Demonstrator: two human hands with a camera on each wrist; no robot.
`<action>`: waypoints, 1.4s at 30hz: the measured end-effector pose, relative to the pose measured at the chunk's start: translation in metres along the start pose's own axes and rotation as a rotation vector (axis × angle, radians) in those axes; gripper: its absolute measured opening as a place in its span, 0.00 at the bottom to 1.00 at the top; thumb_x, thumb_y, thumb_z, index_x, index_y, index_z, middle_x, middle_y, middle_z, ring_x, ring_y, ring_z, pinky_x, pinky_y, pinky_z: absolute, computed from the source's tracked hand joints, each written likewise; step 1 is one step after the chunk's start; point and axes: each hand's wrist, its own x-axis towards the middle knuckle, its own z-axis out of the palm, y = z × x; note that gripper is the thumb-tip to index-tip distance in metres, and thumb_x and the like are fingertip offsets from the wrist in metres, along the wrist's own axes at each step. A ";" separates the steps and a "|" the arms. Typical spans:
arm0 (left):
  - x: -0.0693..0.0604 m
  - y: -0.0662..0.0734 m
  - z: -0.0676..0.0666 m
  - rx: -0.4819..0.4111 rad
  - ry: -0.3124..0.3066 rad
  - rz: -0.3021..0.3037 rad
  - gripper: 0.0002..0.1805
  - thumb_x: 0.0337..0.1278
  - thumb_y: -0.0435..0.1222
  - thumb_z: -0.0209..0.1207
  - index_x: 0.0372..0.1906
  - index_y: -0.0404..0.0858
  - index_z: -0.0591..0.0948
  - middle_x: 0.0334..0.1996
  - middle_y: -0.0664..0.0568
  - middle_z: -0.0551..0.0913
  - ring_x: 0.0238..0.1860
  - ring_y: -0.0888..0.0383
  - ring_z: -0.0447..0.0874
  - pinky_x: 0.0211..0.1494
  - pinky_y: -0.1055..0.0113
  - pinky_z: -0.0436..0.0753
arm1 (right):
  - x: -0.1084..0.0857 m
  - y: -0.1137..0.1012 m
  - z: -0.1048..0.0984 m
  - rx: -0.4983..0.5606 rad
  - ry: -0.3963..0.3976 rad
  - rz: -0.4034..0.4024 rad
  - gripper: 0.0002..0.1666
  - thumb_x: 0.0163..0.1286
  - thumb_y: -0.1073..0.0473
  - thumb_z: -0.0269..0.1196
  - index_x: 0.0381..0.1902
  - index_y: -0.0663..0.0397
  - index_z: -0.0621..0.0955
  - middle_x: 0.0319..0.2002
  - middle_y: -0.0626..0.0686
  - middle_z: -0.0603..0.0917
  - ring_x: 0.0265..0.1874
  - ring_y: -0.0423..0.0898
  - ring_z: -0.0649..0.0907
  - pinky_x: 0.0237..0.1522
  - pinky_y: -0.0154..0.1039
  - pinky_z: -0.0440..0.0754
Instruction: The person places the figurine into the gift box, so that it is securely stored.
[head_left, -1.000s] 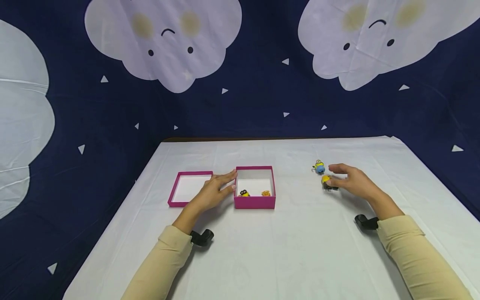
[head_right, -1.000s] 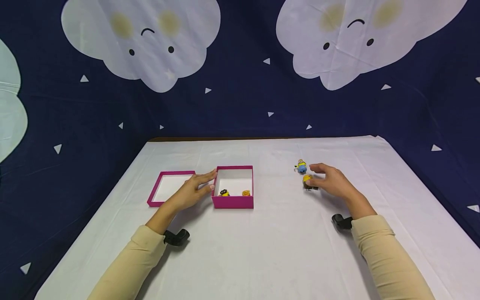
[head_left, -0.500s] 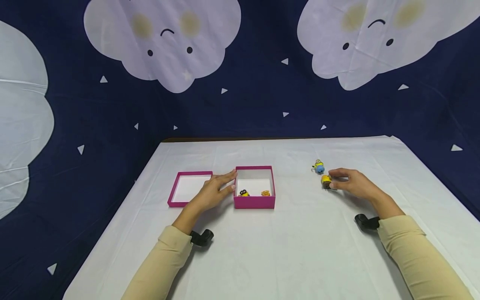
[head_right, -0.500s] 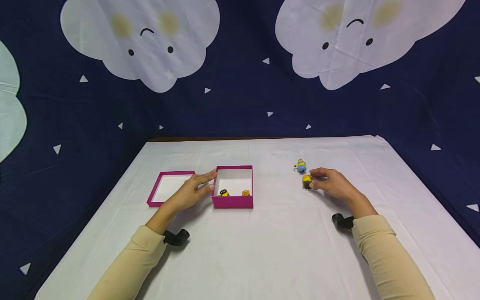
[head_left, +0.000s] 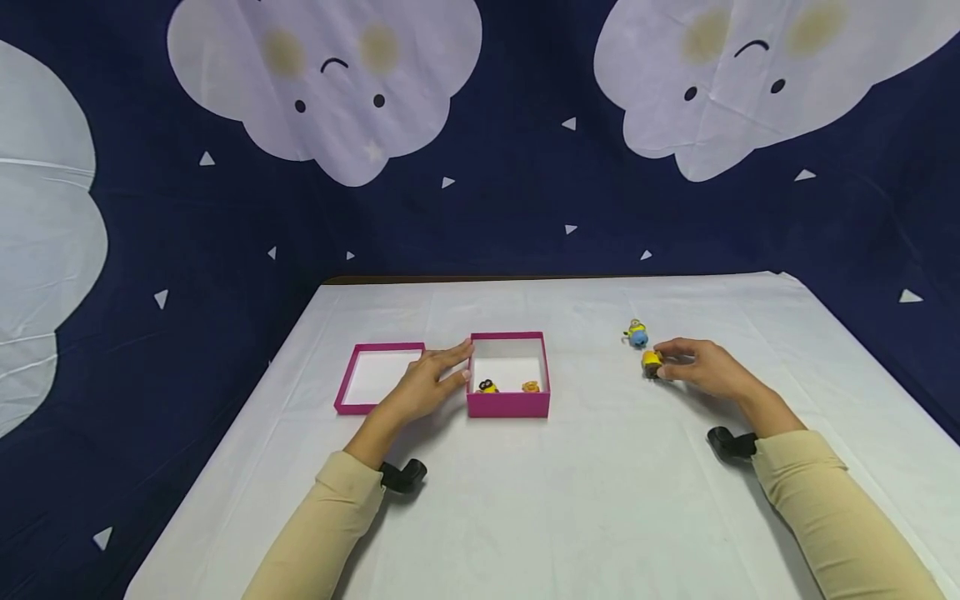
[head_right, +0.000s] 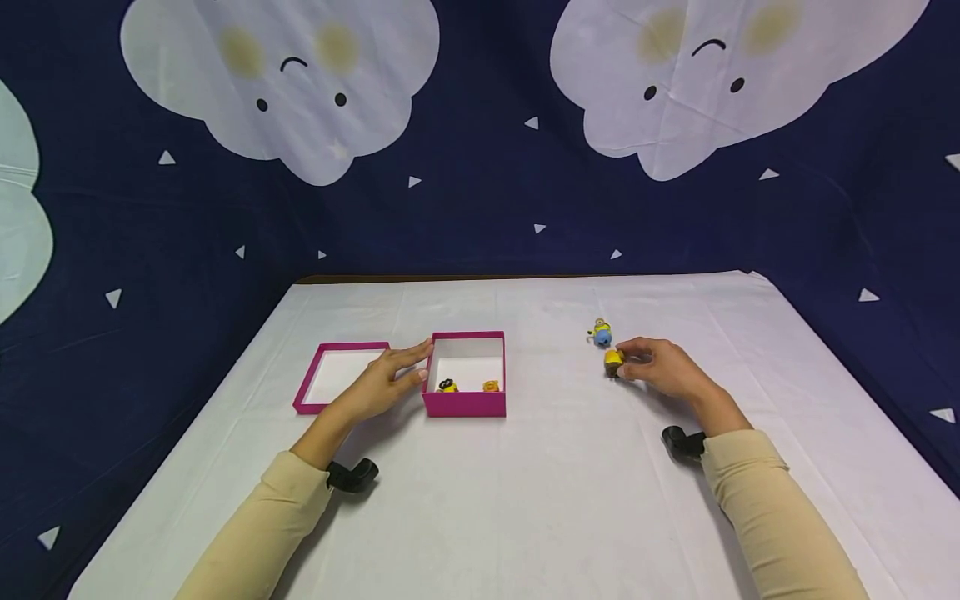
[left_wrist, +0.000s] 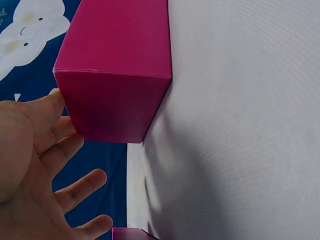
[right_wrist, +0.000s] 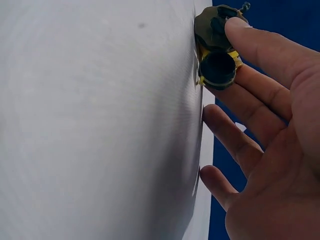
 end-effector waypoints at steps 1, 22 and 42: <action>0.000 0.000 0.000 0.004 0.000 0.005 0.27 0.66 0.43 0.53 0.68 0.44 0.67 0.70 0.56 0.64 0.69 0.45 0.63 0.73 0.39 0.49 | -0.001 0.000 0.000 -0.003 0.007 0.000 0.35 0.63 0.43 0.63 0.62 0.58 0.72 0.59 0.67 0.76 0.63 0.68 0.68 0.59 0.63 0.67; 0.000 0.000 0.000 0.009 0.009 0.030 0.26 0.66 0.43 0.53 0.67 0.43 0.68 0.70 0.56 0.65 0.68 0.47 0.65 0.73 0.42 0.53 | -0.003 -0.048 0.004 0.162 0.172 -0.139 0.30 0.64 0.48 0.64 0.62 0.50 0.74 0.57 0.59 0.80 0.58 0.59 0.77 0.52 0.37 0.77; 0.001 -0.001 0.000 0.007 0.007 0.027 0.27 0.66 0.42 0.53 0.68 0.44 0.67 0.70 0.55 0.64 0.70 0.45 0.63 0.74 0.41 0.49 | 0.015 -0.123 0.031 0.312 0.170 -0.200 0.29 0.61 0.49 0.67 0.59 0.51 0.76 0.54 0.56 0.82 0.53 0.53 0.79 0.50 0.40 0.78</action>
